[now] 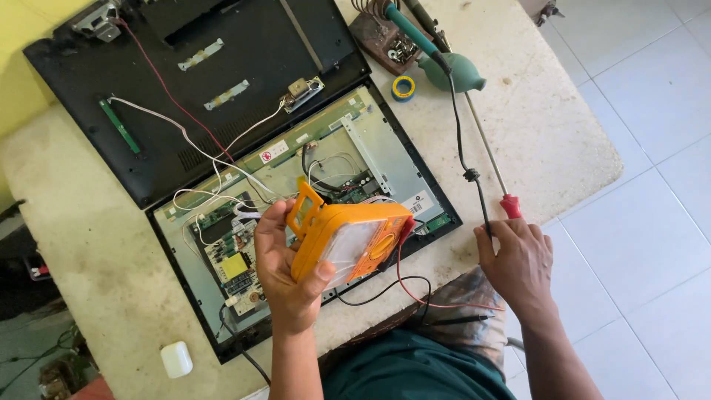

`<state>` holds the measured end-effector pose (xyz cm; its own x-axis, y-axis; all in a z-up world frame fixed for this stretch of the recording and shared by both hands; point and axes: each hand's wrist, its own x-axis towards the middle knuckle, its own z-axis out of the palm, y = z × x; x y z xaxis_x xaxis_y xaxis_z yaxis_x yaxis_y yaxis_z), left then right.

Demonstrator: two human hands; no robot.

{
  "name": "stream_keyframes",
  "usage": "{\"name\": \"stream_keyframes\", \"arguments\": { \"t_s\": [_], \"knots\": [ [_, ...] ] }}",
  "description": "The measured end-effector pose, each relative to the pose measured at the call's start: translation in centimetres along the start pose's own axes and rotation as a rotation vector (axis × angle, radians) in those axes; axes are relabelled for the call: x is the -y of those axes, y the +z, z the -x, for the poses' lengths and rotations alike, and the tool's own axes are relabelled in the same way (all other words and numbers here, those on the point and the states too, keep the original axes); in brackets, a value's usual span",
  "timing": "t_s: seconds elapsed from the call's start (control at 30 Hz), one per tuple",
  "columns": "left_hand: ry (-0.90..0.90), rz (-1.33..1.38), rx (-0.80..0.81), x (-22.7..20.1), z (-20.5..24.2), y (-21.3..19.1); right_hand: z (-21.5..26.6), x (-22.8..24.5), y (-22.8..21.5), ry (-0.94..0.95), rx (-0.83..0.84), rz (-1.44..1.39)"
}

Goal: The person uses a screwdriver to remove screws from the back of a television set. They then lift the back cover to expose the internal components and use a multimeter to test the circuitry.

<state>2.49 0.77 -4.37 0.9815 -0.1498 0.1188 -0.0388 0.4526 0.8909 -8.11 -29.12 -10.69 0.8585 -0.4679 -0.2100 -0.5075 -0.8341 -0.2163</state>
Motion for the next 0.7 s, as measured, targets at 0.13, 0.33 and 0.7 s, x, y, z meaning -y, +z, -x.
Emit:
{"name": "stream_keyframes", "arguments": {
  "t_s": [0.13,0.33,0.7],
  "knots": [
    [-0.017,-0.006,0.008,-0.2,0.2,0.0,0.1,0.9,-2.4,0.032,0.054,-0.115],
    [-0.069,-0.079,0.049,0.3,-0.1,0.5,0.5,0.8,-4.4,0.245,0.011,-0.347],
    [-0.118,-0.074,0.119,0.7,-0.7,1.4,-2.2,-3.1,-8.4,0.188,-0.131,-1.126]
  ]
}}
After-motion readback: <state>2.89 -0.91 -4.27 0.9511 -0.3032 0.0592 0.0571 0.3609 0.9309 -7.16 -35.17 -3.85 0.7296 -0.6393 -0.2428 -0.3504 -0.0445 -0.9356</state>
